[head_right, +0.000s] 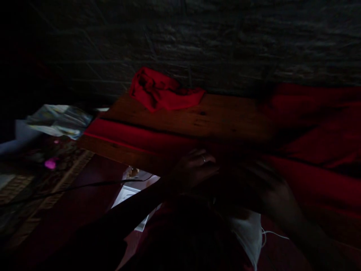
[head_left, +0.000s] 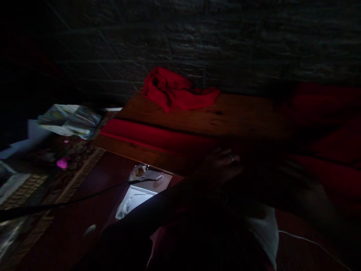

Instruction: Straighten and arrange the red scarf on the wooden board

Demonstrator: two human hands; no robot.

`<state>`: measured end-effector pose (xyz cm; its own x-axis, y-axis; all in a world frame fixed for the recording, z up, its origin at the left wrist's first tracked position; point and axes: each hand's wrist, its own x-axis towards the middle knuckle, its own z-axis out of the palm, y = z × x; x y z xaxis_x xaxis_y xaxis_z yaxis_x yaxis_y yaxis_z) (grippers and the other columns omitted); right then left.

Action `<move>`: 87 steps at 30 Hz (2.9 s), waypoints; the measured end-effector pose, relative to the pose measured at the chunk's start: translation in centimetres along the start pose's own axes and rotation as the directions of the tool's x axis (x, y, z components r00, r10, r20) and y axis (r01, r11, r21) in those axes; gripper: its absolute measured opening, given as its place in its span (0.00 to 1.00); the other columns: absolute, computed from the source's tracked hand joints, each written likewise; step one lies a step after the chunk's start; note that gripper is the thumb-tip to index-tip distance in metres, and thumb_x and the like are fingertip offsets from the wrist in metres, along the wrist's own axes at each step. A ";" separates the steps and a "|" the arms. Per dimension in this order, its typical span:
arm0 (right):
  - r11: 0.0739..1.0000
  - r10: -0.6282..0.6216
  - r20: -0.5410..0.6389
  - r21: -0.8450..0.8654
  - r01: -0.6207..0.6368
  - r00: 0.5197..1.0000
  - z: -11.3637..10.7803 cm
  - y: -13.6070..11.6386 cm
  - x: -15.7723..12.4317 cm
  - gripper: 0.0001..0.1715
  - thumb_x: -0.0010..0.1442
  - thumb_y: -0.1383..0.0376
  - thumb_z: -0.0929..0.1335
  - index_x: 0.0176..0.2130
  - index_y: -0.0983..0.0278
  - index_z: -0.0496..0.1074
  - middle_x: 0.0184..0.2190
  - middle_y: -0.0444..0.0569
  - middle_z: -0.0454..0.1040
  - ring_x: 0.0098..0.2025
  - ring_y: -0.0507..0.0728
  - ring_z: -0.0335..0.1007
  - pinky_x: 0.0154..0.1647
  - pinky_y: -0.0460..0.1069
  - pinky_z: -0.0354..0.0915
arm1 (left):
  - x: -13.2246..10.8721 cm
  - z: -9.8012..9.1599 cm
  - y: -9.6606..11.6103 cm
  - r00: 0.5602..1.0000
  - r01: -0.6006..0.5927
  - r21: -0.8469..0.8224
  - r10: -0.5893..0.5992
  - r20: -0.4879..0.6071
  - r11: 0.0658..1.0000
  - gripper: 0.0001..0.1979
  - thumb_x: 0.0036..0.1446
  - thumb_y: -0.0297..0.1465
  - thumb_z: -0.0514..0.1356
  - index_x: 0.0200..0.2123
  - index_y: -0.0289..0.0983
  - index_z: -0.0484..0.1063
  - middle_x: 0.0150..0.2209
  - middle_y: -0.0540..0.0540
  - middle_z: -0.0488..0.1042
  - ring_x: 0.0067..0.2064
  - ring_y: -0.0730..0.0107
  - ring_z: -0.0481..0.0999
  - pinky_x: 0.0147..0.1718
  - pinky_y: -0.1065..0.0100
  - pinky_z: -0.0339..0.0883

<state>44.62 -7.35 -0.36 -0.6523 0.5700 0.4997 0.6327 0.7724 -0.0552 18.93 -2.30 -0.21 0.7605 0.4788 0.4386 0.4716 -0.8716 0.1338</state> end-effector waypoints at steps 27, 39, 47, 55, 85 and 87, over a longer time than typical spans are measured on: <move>0.967 0.096 -0.062 -0.231 -0.108 0.993 -0.4 -0.5 -1.7 0.37 0.65 0.69 0.63 0.71 0.57 0.55 0.41 0.58 0.78 0.41 0.67 0.72 0.39 0.60 0.66 | 2.2 1.9 2.1 0.999 -0.013 0.049 0.011 0.030 0.999 0.09 0.66 0.27 0.56 0.36 0.34 0.76 0.33 0.44 0.77 0.40 0.64 0.73 0.40 0.63 0.67; 0.936 0.287 -0.007 -0.211 -0.282 0.958 -1.3 0.0 -2.4 0.19 0.67 0.72 0.64 0.54 0.66 0.75 0.41 0.55 0.75 0.43 0.61 0.68 0.43 0.55 0.69 | 3.1 2.0 1.3 0.995 -0.027 0.055 0.032 -0.095 0.998 0.11 0.64 0.22 0.56 0.43 0.33 0.78 0.44 0.42 0.81 0.45 0.61 0.78 0.44 0.61 0.74; 0.802 0.442 -0.122 -0.389 -0.453 0.889 -4.5 -0.3 -6.6 0.19 0.67 0.69 0.65 0.55 0.63 0.74 0.47 0.56 0.75 0.47 0.62 0.69 0.47 0.56 0.69 | 6.5 3.8 3.3 0.991 -0.132 0.143 0.132 0.005 0.981 0.24 0.61 0.17 0.50 0.60 0.19 0.67 0.63 0.27 0.65 0.64 0.46 0.67 0.62 0.52 0.65; 0.613 0.642 -0.098 -0.530 -0.586 0.760 -8.6 2.3 -11.9 0.21 0.62 0.71 0.64 0.53 0.65 0.75 0.41 0.56 0.76 0.44 0.63 0.70 0.44 0.56 0.69 | 7.4 4.3 4.3 0.981 -0.175 0.185 0.186 -0.046 0.967 0.22 0.62 0.19 0.51 0.57 0.20 0.70 0.63 0.27 0.66 0.62 0.45 0.69 0.60 0.51 0.66; 0.862 0.336 -0.037 -0.391 -0.323 0.941 -7.8 2.0 -13.1 0.20 0.67 0.72 0.66 0.57 0.62 0.74 0.43 0.53 0.77 0.43 0.60 0.70 0.43 0.55 0.70 | 8.1 4.0 6.4 0.950 -0.309 0.030 0.310 -0.038 0.951 0.10 0.63 0.20 0.54 0.39 0.32 0.76 0.35 0.43 0.77 0.35 0.67 0.74 0.32 0.68 0.69; 0.856 0.364 -0.076 -0.364 -0.366 0.928 -7.4 2.2 -13.4 0.22 0.67 0.72 0.66 0.58 0.61 0.73 0.42 0.52 0.76 0.42 0.59 0.69 0.42 0.53 0.70 | 8.2 4.1 6.3 0.952 -0.300 0.023 0.301 -0.063 0.954 0.10 0.63 0.20 0.54 0.36 0.33 0.75 0.34 0.44 0.77 0.34 0.69 0.73 0.32 0.70 0.68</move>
<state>57.81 -15.38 -0.79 -0.3433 0.7892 0.5093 0.9326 0.3509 0.0849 29.96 -3.50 0.56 0.8374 0.1865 0.5138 0.2318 -0.9725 -0.0247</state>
